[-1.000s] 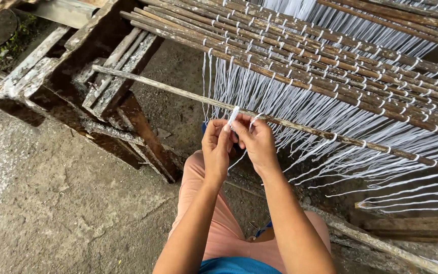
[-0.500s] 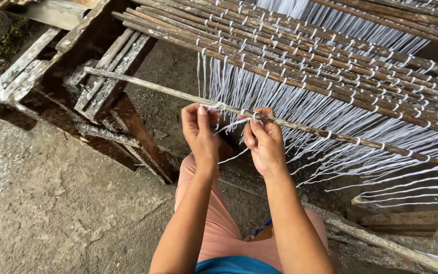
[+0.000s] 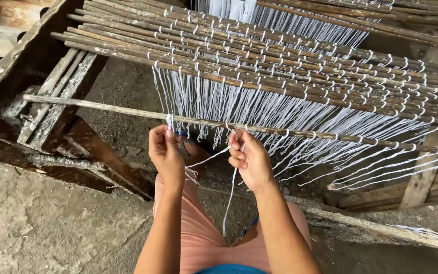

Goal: Tying white cotton threads onto a wooden loom frame to prepare for weaving.

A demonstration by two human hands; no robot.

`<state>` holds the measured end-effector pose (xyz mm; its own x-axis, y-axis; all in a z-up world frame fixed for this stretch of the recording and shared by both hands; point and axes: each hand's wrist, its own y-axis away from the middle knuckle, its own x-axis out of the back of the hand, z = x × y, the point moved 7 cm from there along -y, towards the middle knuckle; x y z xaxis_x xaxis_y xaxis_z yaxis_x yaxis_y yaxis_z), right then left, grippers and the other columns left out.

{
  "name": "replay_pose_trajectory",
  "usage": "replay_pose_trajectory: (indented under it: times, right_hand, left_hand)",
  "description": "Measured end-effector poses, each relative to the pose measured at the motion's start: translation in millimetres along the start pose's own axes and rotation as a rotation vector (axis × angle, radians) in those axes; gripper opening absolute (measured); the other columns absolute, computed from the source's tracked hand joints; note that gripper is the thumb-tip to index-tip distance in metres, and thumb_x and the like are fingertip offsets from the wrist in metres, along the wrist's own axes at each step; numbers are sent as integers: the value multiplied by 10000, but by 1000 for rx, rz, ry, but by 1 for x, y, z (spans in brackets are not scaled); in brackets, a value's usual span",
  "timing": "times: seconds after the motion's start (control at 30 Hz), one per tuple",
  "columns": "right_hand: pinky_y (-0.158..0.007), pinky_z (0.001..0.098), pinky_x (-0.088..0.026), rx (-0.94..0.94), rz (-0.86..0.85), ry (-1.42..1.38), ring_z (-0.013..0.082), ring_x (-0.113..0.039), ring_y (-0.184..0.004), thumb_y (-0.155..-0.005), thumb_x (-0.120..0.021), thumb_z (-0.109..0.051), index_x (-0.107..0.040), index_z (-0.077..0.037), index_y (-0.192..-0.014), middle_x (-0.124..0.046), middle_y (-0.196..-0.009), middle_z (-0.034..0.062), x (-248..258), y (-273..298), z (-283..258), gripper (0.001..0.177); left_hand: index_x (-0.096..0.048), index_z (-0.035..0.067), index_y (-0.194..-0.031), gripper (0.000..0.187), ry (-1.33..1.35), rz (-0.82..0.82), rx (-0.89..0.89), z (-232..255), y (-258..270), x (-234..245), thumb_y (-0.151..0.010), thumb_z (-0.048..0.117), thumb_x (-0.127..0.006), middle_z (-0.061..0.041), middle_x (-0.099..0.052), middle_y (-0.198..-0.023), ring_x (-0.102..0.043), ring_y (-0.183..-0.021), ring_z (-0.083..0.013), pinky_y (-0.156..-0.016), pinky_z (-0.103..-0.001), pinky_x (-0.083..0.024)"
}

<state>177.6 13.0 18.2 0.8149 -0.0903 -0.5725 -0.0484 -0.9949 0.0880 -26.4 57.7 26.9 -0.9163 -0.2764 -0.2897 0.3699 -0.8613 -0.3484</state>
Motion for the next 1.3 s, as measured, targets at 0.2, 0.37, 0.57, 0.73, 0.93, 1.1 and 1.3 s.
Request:
replay_pose_trajectory:
  times: [0.2,0.37,0.57,0.73,0.93,1.1,1.3]
  right_hand:
    - [-391,133,-208,51,100,19,40,-306,-601,-1097,-391,-384,-528,-67,-956,-309,-805,-13,3,13,-12,373]
    - [-390,126,-218,102,125,29,37,-312,-598,-1081,-398,-375,-511,-72,-972,-322,-810,-10,4,14,-16,342]
    - [-383,129,-209,120,151,-8,40,-312,-589,-1057,-418,-365,-497,-83,-949,-330,-800,-10,16,5,-10,312]
    - [-375,129,-209,139,158,-16,47,-312,-574,-1089,-322,-515,-483,-114,-916,-349,-790,-13,23,-10,-10,466]
    - [-363,116,-207,143,117,112,15,-303,-549,-1085,-266,-597,-472,-136,-859,-322,-739,-45,35,-21,36,553]
    - [-391,144,-270,184,157,519,27,-313,-471,-1093,-243,-591,-549,-116,-816,-322,-620,-52,87,-8,111,629]
    - [-762,316,-518,235,51,817,208,-617,-811,-1085,-470,-371,-625,-79,-959,-638,-840,85,219,6,220,354]
  left_hand:
    - [-602,35,-1031,83,-25,-15,-28,1,0,4,-1075,75,-544,-48,-556,-667,-483,-672,-113,-689,-258,-423]
    - [-606,25,-1021,87,-3,-11,-25,2,-1,6,-1069,56,-541,-58,-557,-670,-479,-689,-114,-703,-260,-431]
    - [-608,29,-1001,90,-4,-20,-17,2,-1,8,-1063,38,-543,-51,-547,-659,-462,-681,-106,-693,-255,-422]
    - [-612,29,-995,98,6,-26,-17,-1,-1,6,-1063,35,-542,-53,-555,-653,-469,-656,-108,-670,-252,-416]
    - [-613,19,-998,97,21,-27,-19,-5,1,6,-1063,32,-542,-63,-562,-654,-484,-649,-112,-657,-252,-426]
    - [-625,23,-1013,90,41,-16,-7,-11,0,7,-1058,48,-551,-53,-567,-656,-490,-639,-105,-656,-240,-432]
    - [-641,25,-1020,74,60,-3,-10,-11,0,9,-1042,52,-576,-49,-576,-656,-523,-655,-104,-665,-250,-442]
